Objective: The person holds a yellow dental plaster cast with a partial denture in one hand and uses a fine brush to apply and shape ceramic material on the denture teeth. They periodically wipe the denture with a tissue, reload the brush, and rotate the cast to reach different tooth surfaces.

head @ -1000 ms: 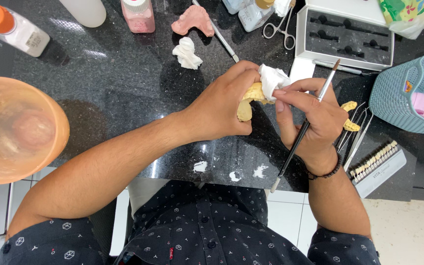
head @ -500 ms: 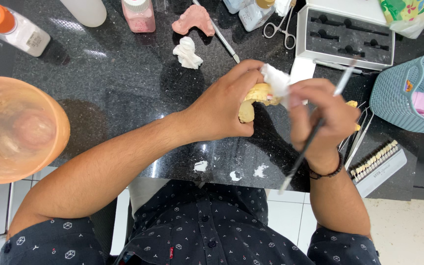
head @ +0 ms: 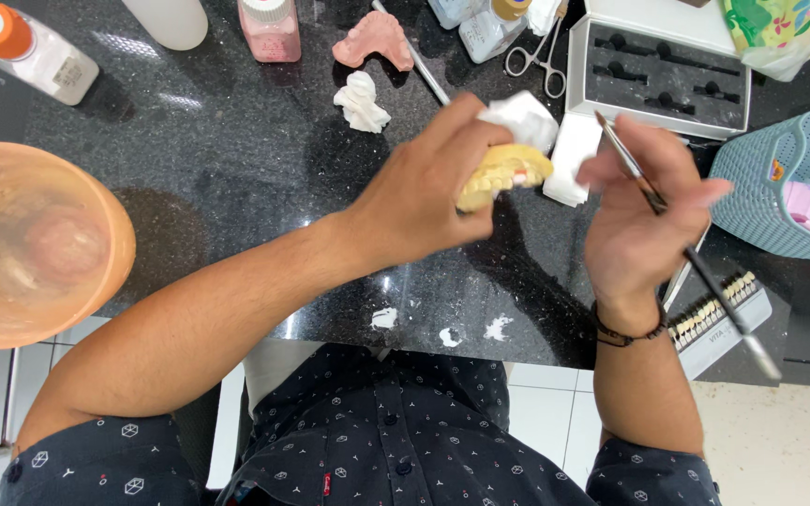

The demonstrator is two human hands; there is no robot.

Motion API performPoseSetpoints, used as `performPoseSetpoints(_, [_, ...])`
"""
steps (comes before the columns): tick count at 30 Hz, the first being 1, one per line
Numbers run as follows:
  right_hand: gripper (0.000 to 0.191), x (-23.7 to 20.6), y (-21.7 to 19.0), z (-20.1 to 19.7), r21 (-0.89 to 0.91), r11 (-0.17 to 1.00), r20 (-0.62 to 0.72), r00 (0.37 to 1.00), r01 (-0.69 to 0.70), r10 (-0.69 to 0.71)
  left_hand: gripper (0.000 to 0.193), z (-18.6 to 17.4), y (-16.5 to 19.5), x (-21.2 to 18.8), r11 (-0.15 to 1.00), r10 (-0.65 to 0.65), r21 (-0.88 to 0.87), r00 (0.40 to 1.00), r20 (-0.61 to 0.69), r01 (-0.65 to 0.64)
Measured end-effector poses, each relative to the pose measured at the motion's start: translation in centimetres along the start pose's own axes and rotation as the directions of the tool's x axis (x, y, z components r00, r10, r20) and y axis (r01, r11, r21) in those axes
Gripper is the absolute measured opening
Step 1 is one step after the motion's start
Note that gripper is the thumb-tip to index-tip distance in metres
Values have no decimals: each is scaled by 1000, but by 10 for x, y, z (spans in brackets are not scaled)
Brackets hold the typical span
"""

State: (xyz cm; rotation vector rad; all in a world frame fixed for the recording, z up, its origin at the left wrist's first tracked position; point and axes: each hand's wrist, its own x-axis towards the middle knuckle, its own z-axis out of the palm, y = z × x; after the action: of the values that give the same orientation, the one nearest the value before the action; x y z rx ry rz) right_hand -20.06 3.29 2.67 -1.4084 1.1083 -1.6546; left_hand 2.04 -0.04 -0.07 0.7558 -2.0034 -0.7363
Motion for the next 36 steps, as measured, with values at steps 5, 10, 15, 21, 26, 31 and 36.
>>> performPoseSetpoints(5, [28,-13,-1,-9,-48,973,124,968,224,-217,56,-5,-5,-3,979,116,180,985,-130,-92])
performPoseSetpoints(10, [10,-23,-7,-13,-264,887,267,913,378,-309,56,-4,-8,-4,982,111,167,982,-153,-85])
performPoseSetpoints(15, [12,-24,-5,-12,-221,914,222,930,340,-292,57,-6,-9,-1,995,40,98,964,-261,-15])
performPoseSetpoints(21, [17,-25,8,-14,-117,957,87,963,264,-255,67,-27,-10,9,994,6,-96,905,-425,-51])
performPoseSetpoints(26, [16,-25,4,-16,-195,949,101,967,249,-233,59,-36,-10,6,989,-48,-145,882,-468,-24])
performPoseSetpoints(31, [12,-24,-3,-10,-291,922,177,961,256,-211,54,-32,-22,6,975,164,203,901,-401,-87])
performPoseSetpoints(36, [14,-22,-9,-6,-263,934,260,950,241,-172,50,-19,-23,3,972,142,218,954,-264,-84])
